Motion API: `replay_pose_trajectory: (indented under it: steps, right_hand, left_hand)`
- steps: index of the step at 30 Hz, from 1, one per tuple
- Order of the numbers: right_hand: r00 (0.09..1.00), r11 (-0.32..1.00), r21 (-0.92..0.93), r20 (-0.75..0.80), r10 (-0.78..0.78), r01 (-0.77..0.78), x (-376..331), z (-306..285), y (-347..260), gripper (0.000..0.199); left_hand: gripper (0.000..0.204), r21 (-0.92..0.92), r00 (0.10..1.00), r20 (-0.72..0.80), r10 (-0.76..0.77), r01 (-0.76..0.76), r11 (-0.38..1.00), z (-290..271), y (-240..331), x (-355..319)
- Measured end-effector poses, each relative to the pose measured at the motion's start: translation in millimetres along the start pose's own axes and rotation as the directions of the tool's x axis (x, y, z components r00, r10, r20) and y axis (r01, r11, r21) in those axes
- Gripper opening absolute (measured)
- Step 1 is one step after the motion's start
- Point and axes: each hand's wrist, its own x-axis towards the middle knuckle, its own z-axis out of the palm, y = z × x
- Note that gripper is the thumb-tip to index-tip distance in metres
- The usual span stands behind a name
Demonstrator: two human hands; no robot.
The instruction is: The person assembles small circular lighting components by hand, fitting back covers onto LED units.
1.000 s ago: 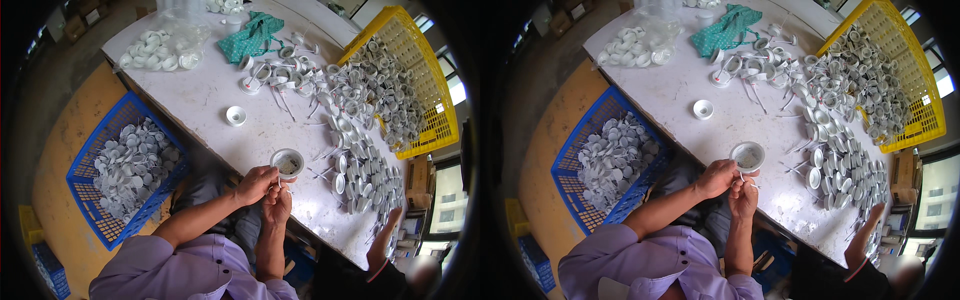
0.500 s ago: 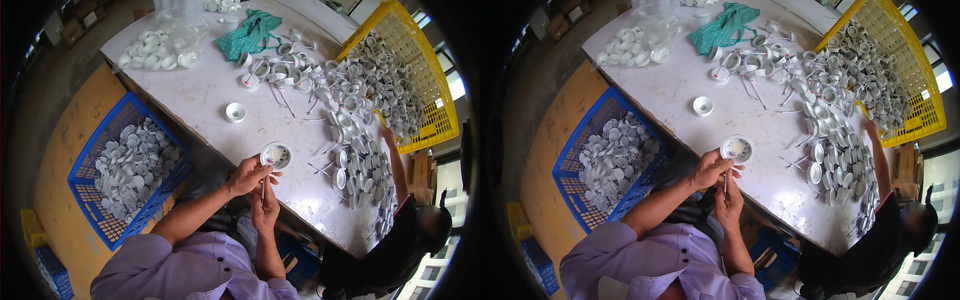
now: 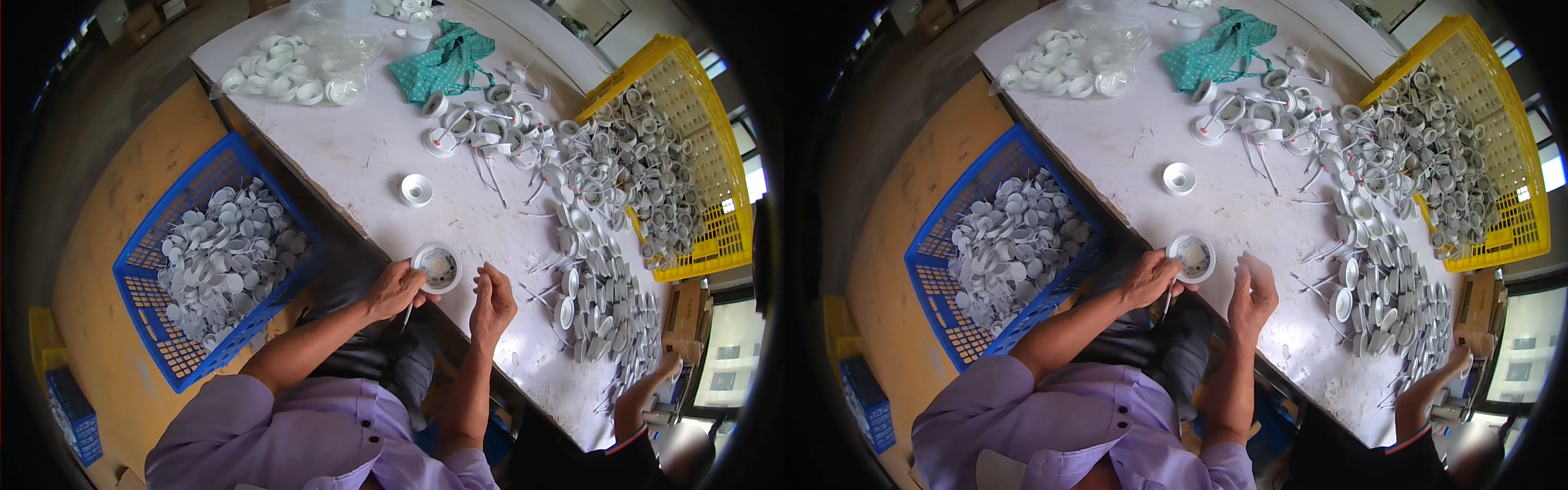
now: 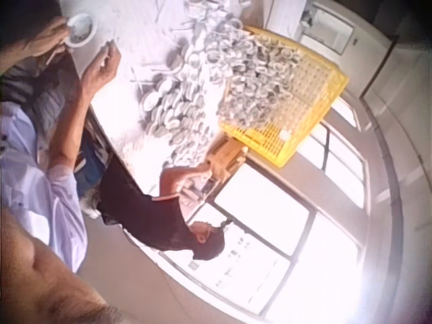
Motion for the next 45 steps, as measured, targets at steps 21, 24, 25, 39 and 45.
replay_pose_trajectory:
  steps: [21,24,25,39,45]
  right_hand:
    - [0.919,0.887,-0.377,0.377,-0.118,0.269,107,126,17,0.060]
    - [0.923,0.927,-0.310,0.377,-0.084,0.210,105,119,20,0.061]
    - [0.924,0.944,-0.275,0.377,-0.068,0.181,104,116,21,0.061]
    - [0.757,0.885,-0.137,0.585,-0.290,0.445,34,45,-67,0.066]
    - [0.725,0.861,-0.235,0.659,-0.200,0.451,21,43,-63,0.070]
  left_hand:
    - [0.021,0.057,0.986,-0.142,-0.086,0.095,0.994,-54,4,-29]
    - [0.024,0.001,0.992,-0.106,-0.061,0.061,0.998,-58,3,-28]
    - [0.026,-0.047,0.996,-0.073,-0.043,0.040,0.998,-58,2,-27]
    - [0.038,-0.206,0.999,-0.038,0.020,-0.027,0.978,-50,-2,-28]
    - [0.044,-0.101,1.000,-0.003,-0.014,0.013,0.995,-49,-8,-28]
